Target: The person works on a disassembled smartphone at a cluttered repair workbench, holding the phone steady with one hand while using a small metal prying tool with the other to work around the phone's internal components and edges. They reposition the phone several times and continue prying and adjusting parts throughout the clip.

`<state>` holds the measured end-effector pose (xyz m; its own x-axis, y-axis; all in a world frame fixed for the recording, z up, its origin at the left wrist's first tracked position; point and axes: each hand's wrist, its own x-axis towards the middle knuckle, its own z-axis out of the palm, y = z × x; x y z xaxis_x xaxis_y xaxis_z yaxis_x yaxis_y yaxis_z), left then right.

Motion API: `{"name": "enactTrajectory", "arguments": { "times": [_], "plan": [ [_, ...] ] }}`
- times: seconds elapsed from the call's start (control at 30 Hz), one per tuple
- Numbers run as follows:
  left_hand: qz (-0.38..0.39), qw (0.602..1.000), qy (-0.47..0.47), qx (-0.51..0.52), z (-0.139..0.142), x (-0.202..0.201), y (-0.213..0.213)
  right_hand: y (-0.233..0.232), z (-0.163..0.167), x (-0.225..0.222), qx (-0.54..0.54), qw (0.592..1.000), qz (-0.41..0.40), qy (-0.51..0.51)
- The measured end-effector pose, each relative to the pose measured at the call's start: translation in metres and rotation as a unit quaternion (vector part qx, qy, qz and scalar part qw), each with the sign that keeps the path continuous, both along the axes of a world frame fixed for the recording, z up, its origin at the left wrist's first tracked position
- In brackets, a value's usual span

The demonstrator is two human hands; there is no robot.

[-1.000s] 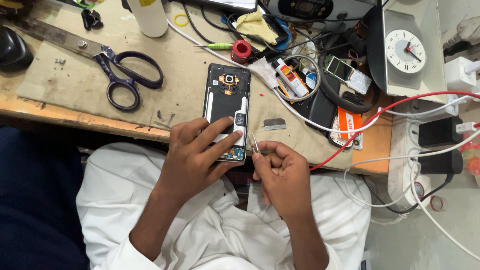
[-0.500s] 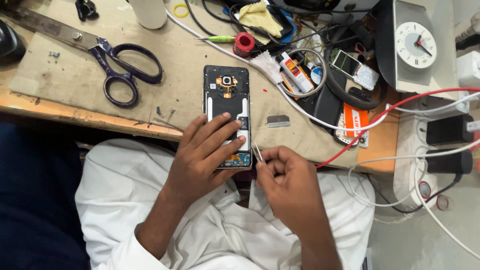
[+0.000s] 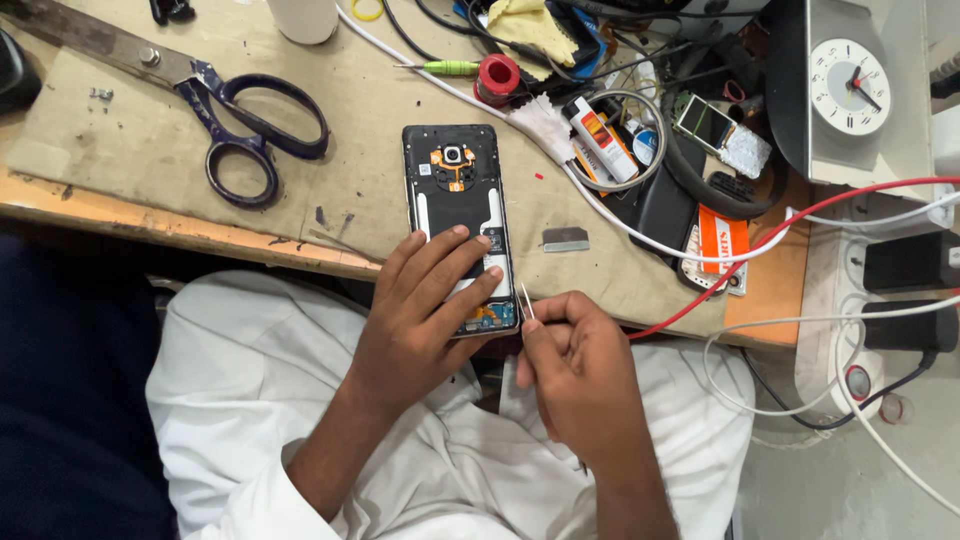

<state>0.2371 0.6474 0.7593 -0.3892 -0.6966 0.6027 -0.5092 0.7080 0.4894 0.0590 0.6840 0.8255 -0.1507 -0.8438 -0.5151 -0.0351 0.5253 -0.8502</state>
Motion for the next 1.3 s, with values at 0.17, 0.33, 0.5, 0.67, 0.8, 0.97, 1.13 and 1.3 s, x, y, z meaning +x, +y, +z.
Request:
{"name": "enactTrajectory", "arguments": {
  "times": [0.17,0.33,0.5,0.67,0.8,0.97,1.13,1.3],
  "plan": [
    [0.009,1.0,0.002,-0.002,-0.002,-0.004,0.003,-0.005,-0.012,0.002,-0.016,1.0,-0.015,0.016],
    [0.018,1.0,-0.011,0.003,-0.003,-0.003,0.003,-0.005,-0.018,0.006,-0.075,0.996,-0.002,0.048],
    [0.02,1.0,-0.008,0.005,-0.004,-0.005,0.005,-0.012,-0.018,0.004,-0.065,0.995,0.003,0.081],
    [0.021,1.0,-0.015,0.006,-0.004,-0.004,0.004,-0.014,-0.019,-0.002,-0.018,0.997,0.006,0.068],
    [0.017,1.0,-0.01,0.007,-0.005,-0.003,0.004,-0.019,-0.02,-0.005,-0.14,0.989,0.051,0.013],
    [0.019,1.0,-0.012,0.01,-0.005,-0.003,0.006,-0.029,-0.014,-0.009,-0.032,0.997,0.051,0.051],
    [0.018,1.0,-0.005,0.008,-0.006,-0.004,0.005,-0.024,-0.008,-0.01,0.0,0.999,0.035,0.012],
    [0.02,1.0,-0.003,0.007,-0.008,-0.004,0.006,-0.038,-0.012,-0.004,-0.05,0.991,0.052,0.109]
  ]
}}
